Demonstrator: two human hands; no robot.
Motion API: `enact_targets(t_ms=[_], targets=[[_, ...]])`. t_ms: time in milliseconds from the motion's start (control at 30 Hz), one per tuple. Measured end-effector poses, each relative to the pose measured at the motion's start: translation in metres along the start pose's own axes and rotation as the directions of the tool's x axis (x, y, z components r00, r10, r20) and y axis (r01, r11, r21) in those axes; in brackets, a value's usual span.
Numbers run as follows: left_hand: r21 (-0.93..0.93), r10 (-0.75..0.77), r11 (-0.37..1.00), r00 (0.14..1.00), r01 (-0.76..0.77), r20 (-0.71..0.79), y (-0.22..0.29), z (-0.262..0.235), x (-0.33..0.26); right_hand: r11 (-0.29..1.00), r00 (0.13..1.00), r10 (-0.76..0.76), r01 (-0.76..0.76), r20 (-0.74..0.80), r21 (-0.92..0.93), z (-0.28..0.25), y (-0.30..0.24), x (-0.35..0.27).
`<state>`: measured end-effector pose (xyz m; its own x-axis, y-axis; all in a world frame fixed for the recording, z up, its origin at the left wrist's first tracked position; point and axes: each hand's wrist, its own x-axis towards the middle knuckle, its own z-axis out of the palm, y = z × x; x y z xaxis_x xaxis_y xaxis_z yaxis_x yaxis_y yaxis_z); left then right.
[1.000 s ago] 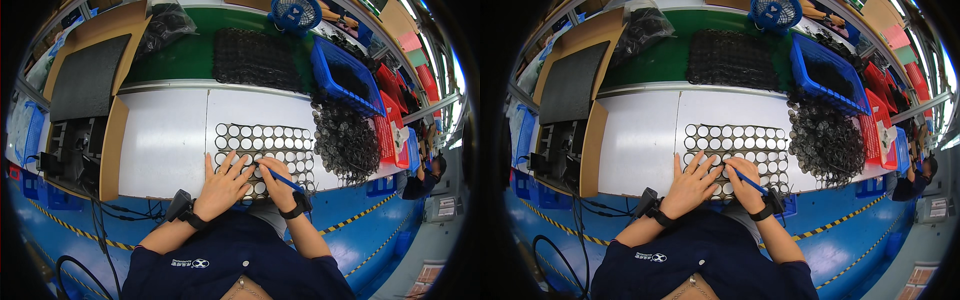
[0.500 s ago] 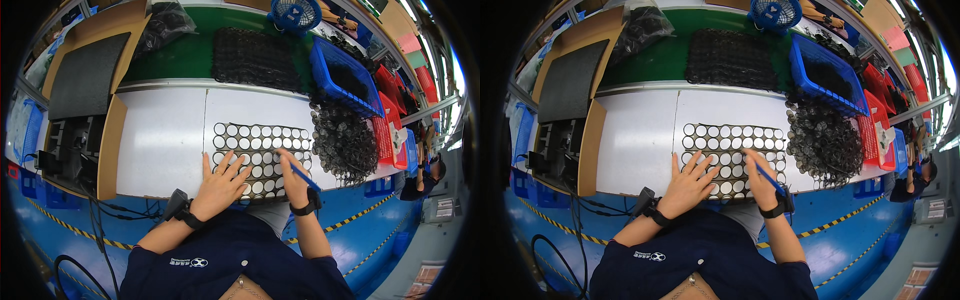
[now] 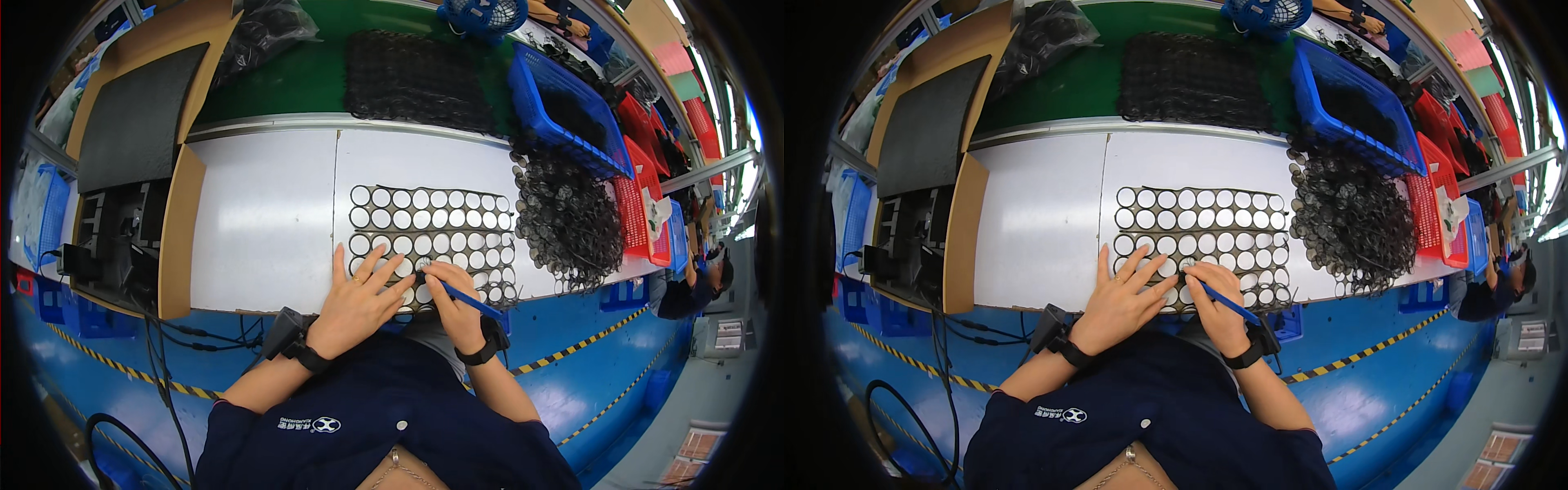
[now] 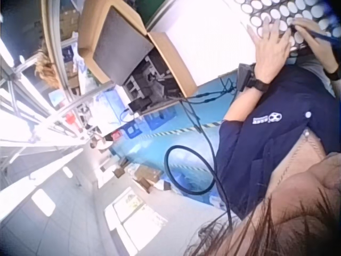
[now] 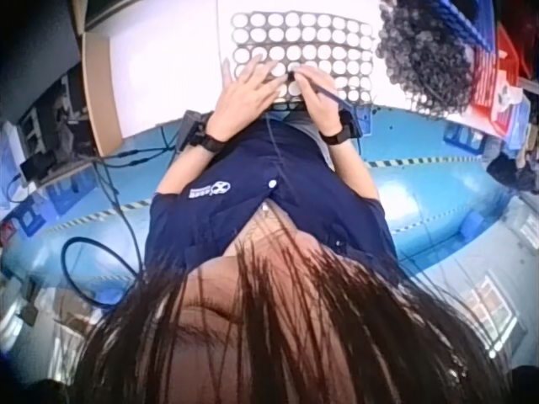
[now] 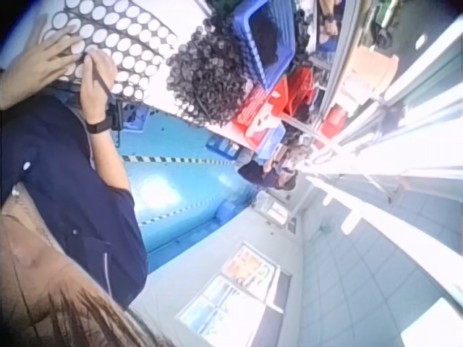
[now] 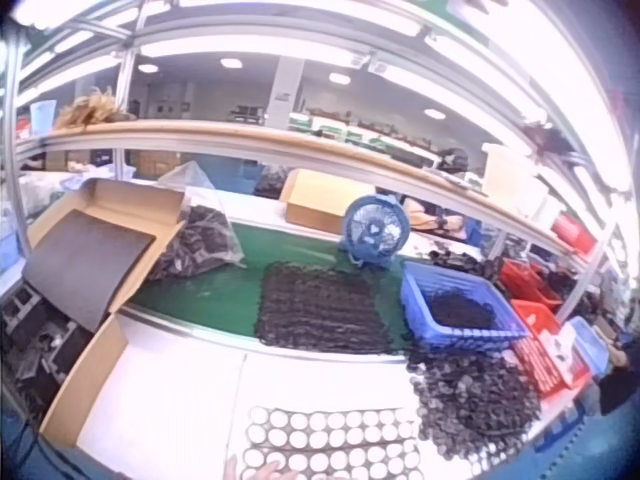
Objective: The recorder is seen meticulously placing small black circular components into a grid-like tray and then inspecting/handling the resulting mesh.
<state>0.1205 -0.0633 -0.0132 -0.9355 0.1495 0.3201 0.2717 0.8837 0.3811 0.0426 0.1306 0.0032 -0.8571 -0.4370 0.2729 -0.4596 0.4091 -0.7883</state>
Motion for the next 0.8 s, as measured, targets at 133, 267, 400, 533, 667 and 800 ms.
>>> enact_targets(t_ms=[133, 267, 400, 533, 667, 800], targets=[[0.003, -0.009, 1.000, 1.000, 0.009, 0.010, 0.001, -0.001, 0.000, 1.000, 1.000, -0.005, 0.005, 0.000, -0.009, 0.000, 0.000, 0.000], [0.003, -0.008, 1.000, 1.000, 0.008, 0.001, 0.002, -0.002, 0.001, 1.000, 1.000, 0.011, -0.011, -0.005, 0.026, 0.001, 0.000, 0.000], [-0.006, -0.006, 1.000, 1.000, 0.006, -0.007, 0.001, -0.002, 0.000, 1.000, 1.000, -0.015, 0.015, 0.005, -0.014, 0.000, 0.000, -0.001], [0.002, -0.012, 1.000, 1.000, 0.012, 0.018, 0.000, 0.001, -0.001, 0.933, 0.974, -0.218, 0.227, 0.062, -0.278, 0.005, -0.002, -0.005], [0.013, -0.007, 1.000, 1.000, 0.007, 0.010, 0.001, 0.000, 0.000, 0.797, 0.928, -0.357, 0.362, 0.106, -0.484, 0.007, 0.005, 0.003], [0.009, 0.012, 1.000, 1.000, -0.012, -0.011, 0.001, -0.003, 0.002, 0.833, 0.926, -0.342, 0.220, -0.159, -0.509, -0.021, 0.031, 0.035]])
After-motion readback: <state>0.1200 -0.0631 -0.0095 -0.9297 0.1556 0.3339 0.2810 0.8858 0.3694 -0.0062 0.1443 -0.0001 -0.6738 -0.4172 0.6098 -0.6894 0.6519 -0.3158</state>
